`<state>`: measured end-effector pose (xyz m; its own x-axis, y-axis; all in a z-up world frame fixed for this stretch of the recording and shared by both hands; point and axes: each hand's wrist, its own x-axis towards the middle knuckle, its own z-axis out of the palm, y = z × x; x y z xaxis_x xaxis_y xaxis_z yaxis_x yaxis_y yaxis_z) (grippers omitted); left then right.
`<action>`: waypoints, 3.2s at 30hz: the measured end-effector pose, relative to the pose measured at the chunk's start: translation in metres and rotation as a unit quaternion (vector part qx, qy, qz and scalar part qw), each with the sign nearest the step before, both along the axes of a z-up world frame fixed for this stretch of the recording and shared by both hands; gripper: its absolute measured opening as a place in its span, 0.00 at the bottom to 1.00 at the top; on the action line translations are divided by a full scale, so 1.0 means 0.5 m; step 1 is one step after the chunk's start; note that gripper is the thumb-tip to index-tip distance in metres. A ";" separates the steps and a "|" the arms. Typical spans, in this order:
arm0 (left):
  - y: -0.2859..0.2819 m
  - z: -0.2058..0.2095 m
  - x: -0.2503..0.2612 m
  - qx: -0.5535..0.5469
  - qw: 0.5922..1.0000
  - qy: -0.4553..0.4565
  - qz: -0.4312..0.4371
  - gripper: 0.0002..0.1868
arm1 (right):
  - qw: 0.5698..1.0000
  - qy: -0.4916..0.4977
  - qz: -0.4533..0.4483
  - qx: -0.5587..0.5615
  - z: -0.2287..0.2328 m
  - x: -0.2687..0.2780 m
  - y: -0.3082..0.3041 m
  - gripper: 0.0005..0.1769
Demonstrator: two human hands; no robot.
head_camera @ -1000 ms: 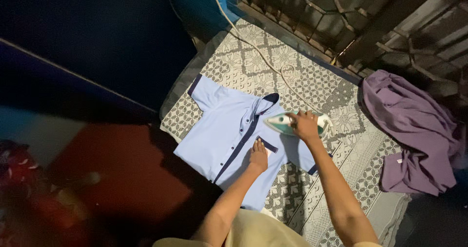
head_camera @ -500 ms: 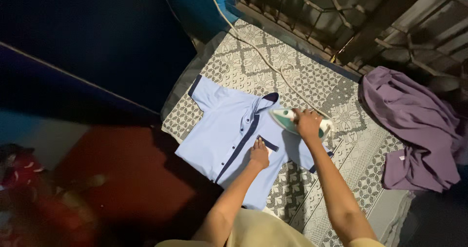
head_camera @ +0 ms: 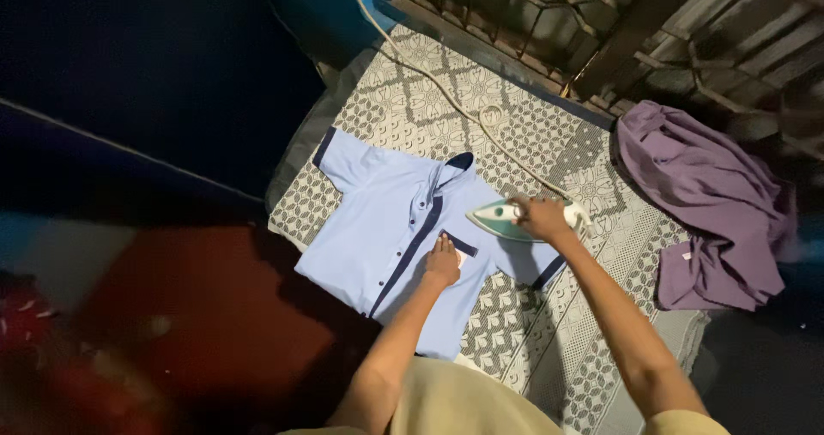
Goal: The person irons a light blue short-sleeved shirt laid on a patterned cloth. They smooth the fabric, iron the front and sleeves, then button the shirt and iron again to finish.
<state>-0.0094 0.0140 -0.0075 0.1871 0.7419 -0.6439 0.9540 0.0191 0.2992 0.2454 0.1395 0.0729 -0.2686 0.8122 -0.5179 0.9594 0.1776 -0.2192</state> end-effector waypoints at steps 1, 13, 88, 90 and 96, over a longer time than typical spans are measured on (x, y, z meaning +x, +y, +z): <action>-0.002 -0.003 -0.003 0.020 1.000 -0.006 0.002 0.40 | 0.999 -0.012 0.030 -0.008 0.015 0.010 -0.004 0.31; -0.008 -0.006 -0.004 0.030 0.999 0.007 -0.024 0.39 | 0.953 -0.115 0.275 -0.063 0.129 0.113 -0.020 0.24; -0.021 -0.031 -0.007 0.036 0.999 -0.010 -0.001 0.42 | 0.988 -0.062 0.139 -0.021 0.083 0.083 -0.002 0.26; -0.015 -0.028 -0.005 0.030 1.000 -0.005 0.000 0.41 | 0.985 -0.061 0.162 -0.020 0.094 0.104 -0.005 0.27; -0.014 -0.020 -0.002 0.058 0.998 -0.004 -0.022 0.40 | 0.996 -0.003 0.082 0.041 0.109 0.145 0.015 0.31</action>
